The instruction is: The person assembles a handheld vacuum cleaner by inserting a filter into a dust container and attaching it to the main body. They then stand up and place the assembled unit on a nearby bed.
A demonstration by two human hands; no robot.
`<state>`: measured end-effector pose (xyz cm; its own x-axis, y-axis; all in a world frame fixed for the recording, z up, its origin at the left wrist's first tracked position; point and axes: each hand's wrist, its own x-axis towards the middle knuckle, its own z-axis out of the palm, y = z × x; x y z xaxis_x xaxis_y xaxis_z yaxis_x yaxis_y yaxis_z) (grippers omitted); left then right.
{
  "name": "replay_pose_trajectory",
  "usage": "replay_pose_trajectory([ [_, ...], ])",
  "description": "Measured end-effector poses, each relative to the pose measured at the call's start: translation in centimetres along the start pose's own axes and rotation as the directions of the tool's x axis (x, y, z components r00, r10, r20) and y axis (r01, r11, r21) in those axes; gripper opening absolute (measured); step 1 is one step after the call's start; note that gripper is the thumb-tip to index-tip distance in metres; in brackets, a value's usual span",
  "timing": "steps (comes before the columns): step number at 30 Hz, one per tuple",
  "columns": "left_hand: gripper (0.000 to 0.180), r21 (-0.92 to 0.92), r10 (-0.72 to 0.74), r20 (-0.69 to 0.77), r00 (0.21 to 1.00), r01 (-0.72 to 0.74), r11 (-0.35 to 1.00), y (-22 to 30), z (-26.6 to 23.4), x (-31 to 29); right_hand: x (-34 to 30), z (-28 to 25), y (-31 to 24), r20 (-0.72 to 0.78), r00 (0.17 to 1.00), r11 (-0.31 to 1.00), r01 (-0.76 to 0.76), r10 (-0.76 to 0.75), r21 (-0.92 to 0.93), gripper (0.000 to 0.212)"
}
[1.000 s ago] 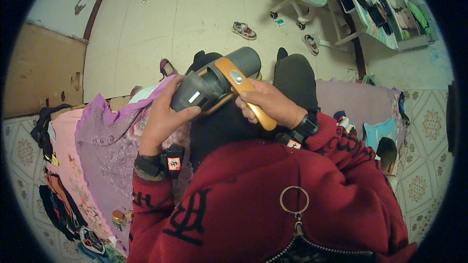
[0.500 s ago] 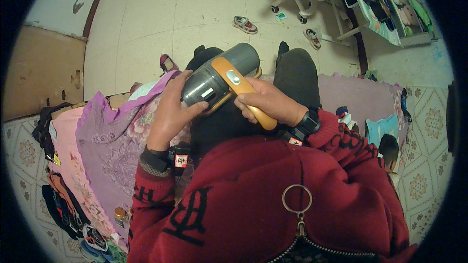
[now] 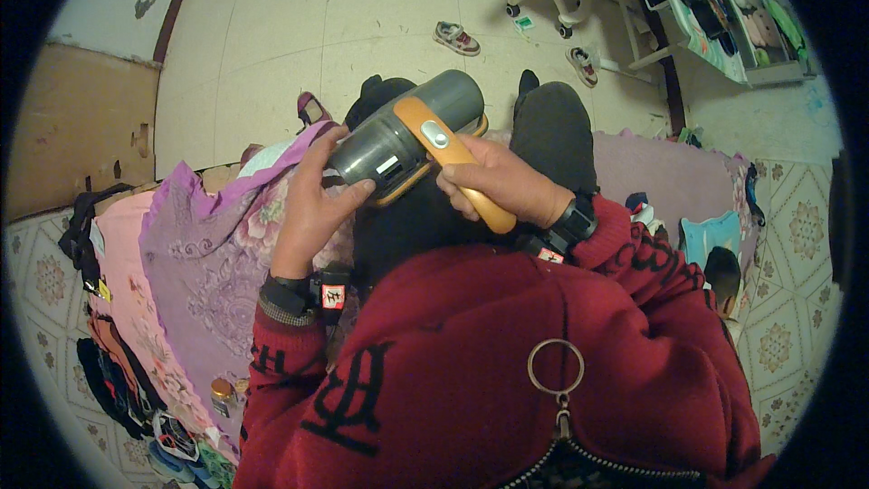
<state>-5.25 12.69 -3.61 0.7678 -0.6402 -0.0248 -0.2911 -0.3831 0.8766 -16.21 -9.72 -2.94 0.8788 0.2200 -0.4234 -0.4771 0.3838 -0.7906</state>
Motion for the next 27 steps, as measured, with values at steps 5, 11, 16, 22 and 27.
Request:
replay_pose_trajectory([
  [5, 0.058, -0.149, -0.067, 0.009, 0.998, 0.068, 0.986, -0.5, 0.1, -0.1, 0.1, -0.1, 0.0, 0.014, 1.000, 0.998, 0.020, -0.019, -0.056, 0.018],
  [11, 0.048, -0.407, -0.235, 0.035, 0.971, 0.229, 0.884, -2.0, -0.7, -0.1, 0.2, -0.1, 0.2, 0.014, 1.000, 0.999, 0.025, -0.024, -0.025, 0.016],
  [16, 0.049, -0.441, -0.263, 0.067, 0.962, 0.265, 0.857, -2.4, -0.9, -0.5, 0.1, -0.2, 0.2, 0.010, 1.000, 1.000, 0.021, -0.021, -0.013, 0.016],
  [22, 0.049, -0.402, -0.242, 0.047, 0.969, 0.240, 0.884, -1.9, -0.6, -0.5, 0.3, -0.2, 0.4, 0.020, 0.999, 0.999, 0.029, -0.029, -0.015, 0.015],
  [27, 0.054, -0.215, -0.097, -0.095, 0.991, 0.075, 0.974, -1.1, -0.4, -0.4, 0.5, -0.3, 0.4, 0.023, 0.999, 0.999, 0.034, -0.034, -0.029, 0.017],
])
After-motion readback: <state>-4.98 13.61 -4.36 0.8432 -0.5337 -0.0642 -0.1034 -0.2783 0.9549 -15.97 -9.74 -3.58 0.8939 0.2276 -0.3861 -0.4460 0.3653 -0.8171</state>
